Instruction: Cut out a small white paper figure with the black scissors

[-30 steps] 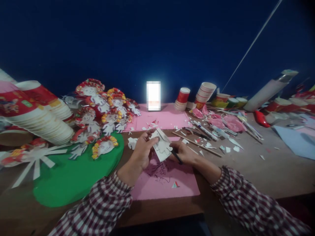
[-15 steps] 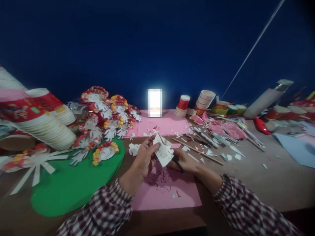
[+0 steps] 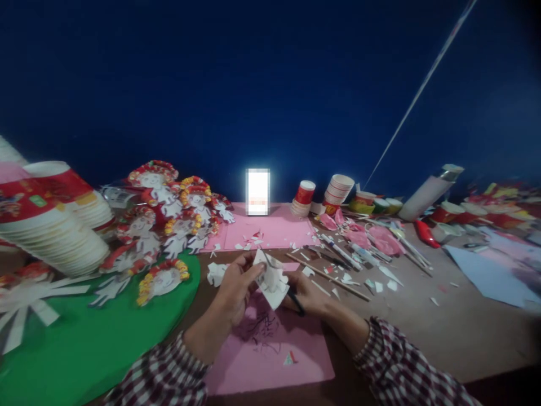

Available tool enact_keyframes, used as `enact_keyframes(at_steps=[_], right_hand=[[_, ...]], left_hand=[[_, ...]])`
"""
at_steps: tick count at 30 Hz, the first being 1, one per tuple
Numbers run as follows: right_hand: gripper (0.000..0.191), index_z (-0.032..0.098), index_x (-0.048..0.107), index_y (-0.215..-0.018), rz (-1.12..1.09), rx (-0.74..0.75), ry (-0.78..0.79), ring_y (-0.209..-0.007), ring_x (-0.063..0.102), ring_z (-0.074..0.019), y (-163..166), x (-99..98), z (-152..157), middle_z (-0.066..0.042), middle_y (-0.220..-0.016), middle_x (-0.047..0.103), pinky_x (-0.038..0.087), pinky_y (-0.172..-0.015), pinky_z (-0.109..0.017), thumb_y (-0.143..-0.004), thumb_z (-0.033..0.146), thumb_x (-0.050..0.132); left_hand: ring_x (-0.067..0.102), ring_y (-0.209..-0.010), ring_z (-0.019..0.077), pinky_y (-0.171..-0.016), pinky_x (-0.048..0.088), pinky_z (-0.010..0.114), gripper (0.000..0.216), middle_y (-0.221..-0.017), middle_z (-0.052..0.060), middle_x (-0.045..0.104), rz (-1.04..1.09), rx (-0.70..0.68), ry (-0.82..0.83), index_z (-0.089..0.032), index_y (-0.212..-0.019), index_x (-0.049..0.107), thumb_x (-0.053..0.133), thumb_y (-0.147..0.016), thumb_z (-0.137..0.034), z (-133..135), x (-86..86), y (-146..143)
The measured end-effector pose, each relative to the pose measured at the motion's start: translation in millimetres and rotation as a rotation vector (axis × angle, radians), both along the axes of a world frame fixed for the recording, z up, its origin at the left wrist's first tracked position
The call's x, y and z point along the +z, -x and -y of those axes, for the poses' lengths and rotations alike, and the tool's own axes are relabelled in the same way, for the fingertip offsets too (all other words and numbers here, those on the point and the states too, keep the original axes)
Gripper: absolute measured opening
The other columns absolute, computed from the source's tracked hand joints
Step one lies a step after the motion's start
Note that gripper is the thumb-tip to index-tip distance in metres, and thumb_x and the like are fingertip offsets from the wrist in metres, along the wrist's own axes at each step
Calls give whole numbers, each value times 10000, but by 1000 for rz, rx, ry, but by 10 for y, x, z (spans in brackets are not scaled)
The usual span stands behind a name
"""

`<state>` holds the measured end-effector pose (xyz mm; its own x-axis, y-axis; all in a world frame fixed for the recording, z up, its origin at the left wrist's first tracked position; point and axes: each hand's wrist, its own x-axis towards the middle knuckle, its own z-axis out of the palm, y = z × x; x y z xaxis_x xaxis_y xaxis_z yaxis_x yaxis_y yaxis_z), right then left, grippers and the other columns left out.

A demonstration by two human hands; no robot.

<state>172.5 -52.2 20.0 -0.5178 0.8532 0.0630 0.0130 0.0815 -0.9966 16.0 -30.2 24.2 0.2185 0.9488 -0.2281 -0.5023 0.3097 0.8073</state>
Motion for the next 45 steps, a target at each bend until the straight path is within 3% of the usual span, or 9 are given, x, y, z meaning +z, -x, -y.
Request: enact_keyframes(at_steps=[11,20,26,34,39,45], right_hand=[[345,120,643,-739,-32,-31,-2,-567,406,-85,-28,-45,-35,15,-648,564,383,-563,-211,-608,425,739],[278,115,642,-823,-35,-9,-8,-568,427,-88,-15,-11,-19,17,-657,561,396,-600,-228,-685,346,713],[291,133,643,-869,-12,2,-5,-653,497,-132,-24,1,-9,-7,-702,588,419,-654,-251,-691,352,713],[255,144,644,-818,12,27,51,-512,354,-82,-13,105,18,46,-569,465,388,-556,-221,-684,352,707],[220,132,629,-772,-3,9,34,-530,343,-76,-3,36,12,40,-598,468,355,-535,-204,-673,309,713],[250,131,589,-755,8,-48,38,-552,373,-78,7,-58,9,37,-613,486,351,-539,-197,-671,321,728]], left_hand=[[653,-645,146,-598,520,234,389,-800,52,697,-80,-112,15,-135,-889,580,792,-568,-194,-17,59,41],[615,-604,123,-544,481,213,425,-772,31,678,-52,-69,-15,-141,-932,571,783,-568,-194,12,58,13],[622,-630,127,-630,499,252,397,-816,39,677,-54,-58,-31,-161,-946,574,761,-599,-207,-2,-18,28],[626,-627,134,-591,493,245,425,-778,21,667,-61,-69,-14,-166,-957,548,762,-591,-205,2,9,44],[576,-533,94,-483,434,186,458,-725,8,654,-65,-83,-33,-150,-979,526,763,-591,-212,15,24,33],[565,-531,95,-469,412,185,454,-715,1,648,-79,-20,22,-155,-940,531,773,-562,-220,41,54,-13]])
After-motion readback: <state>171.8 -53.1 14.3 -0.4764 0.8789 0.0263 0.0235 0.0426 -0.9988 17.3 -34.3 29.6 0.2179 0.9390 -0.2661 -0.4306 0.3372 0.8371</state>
